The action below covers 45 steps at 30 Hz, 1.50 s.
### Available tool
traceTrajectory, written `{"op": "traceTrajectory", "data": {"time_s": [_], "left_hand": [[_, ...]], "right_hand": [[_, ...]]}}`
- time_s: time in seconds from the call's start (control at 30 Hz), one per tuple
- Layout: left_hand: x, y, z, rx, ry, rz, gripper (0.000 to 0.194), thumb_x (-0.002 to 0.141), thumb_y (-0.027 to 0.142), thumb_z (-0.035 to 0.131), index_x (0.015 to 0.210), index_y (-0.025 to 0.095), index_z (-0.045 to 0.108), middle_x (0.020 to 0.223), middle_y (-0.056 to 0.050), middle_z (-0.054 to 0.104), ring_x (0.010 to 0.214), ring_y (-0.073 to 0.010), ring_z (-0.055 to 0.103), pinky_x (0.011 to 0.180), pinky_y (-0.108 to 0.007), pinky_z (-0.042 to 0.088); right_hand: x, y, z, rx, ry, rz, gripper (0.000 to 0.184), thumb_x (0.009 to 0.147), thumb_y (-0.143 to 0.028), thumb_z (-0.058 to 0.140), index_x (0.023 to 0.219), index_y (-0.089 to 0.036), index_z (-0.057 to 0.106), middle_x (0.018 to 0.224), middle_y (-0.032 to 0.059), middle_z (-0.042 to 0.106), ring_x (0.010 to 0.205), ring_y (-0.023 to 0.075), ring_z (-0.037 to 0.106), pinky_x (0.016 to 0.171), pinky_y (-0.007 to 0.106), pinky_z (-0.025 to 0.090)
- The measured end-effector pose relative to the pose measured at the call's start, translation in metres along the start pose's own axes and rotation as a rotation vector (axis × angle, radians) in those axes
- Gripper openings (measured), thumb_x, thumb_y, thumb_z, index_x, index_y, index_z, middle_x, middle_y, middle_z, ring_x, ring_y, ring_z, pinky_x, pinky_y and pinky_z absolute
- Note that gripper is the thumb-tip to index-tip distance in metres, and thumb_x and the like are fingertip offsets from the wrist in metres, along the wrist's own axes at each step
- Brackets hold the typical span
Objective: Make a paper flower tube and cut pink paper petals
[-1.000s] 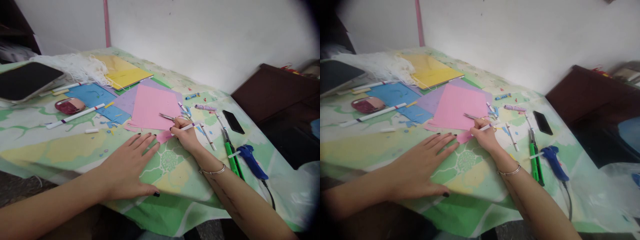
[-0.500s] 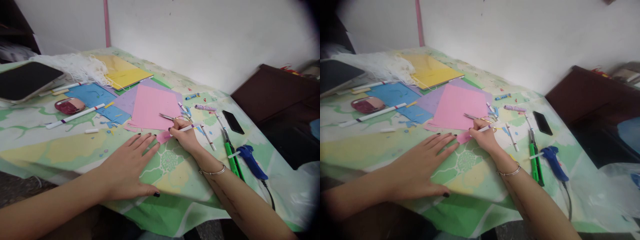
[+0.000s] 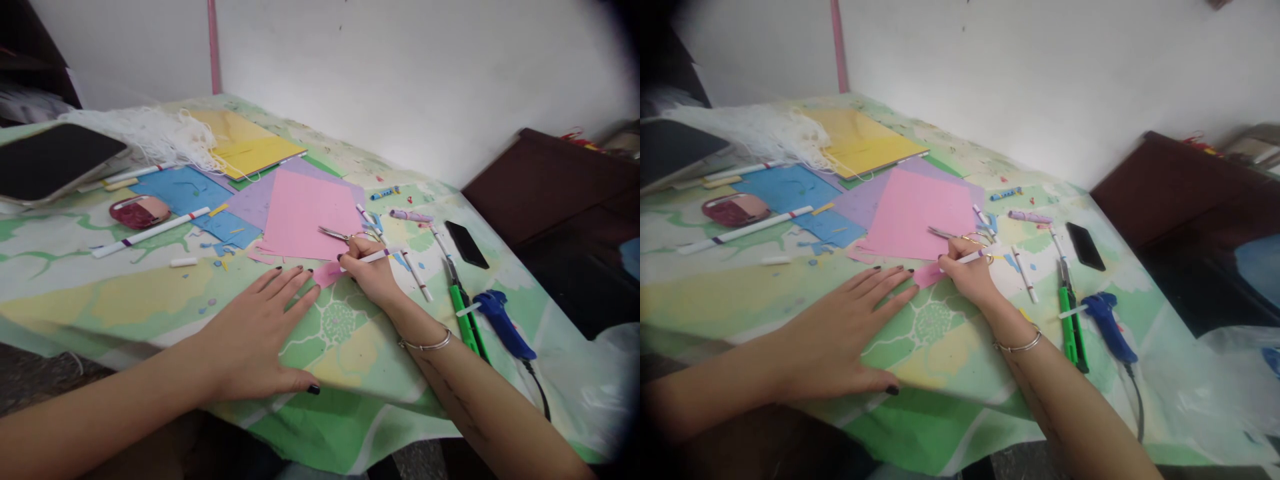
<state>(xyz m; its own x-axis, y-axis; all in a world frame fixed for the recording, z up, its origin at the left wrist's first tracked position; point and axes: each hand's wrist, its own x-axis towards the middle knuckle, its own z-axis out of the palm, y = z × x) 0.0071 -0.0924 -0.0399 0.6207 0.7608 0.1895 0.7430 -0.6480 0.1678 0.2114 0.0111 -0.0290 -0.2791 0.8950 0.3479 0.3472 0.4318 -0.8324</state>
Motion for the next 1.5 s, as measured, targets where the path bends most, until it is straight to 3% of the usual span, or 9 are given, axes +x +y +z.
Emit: {"op": "traceTrajectory", "data": {"time_s": [0.47, 0.7, 1.5], "left_hand": [[0.0002, -0.0007, -0.0012, 0.012, -0.027, 0.002, 0.104, 0.069, 0.083, 0.036, 0.145, 0.014, 0.028, 0.152, -0.017, 0.024, 0.140, -0.0330, 0.019, 0.113, -0.046, 0.011], [0.0001, -0.0012, -0.0008, 0.019, -0.033, 0.002, 0.103, 0.069, 0.084, 0.035, 0.145, 0.014, 0.030, 0.152, -0.018, 0.024, 0.140, -0.0326, 0.018, 0.113, -0.046, 0.010], [0.0003, -0.0015, 0.0014, 0.020, -0.019, 0.002, 0.103, 0.068, 0.084, 0.035, 0.144, 0.015, 0.029, 0.152, -0.017, 0.023, 0.140, -0.0330, 0.018, 0.113, -0.046, 0.010]], "right_hand": [[0.0003, -0.0020, 0.0005, 0.002, -0.051, -0.025, 0.031, 0.063, -0.007, 0.053, 0.048, -0.020, 0.029, 0.047, -0.0063, 0.029, 0.052, 0.0105, 0.028, 0.049, 0.027, 0.024], [0.0018, -0.0012, -0.0012, -0.012, 0.002, -0.049, 0.032, 0.063, -0.006, 0.052, 0.048, -0.020, 0.028, 0.048, -0.0061, 0.028, 0.054, 0.0109, 0.029, 0.052, 0.027, 0.025], [0.0014, 0.0009, -0.0003, 0.005, -0.012, -0.024, 0.033, 0.063, -0.007, 0.054, 0.047, -0.020, 0.028, 0.048, -0.0057, 0.028, 0.052, 0.0104, 0.028, 0.049, 0.027, 0.024]]}}
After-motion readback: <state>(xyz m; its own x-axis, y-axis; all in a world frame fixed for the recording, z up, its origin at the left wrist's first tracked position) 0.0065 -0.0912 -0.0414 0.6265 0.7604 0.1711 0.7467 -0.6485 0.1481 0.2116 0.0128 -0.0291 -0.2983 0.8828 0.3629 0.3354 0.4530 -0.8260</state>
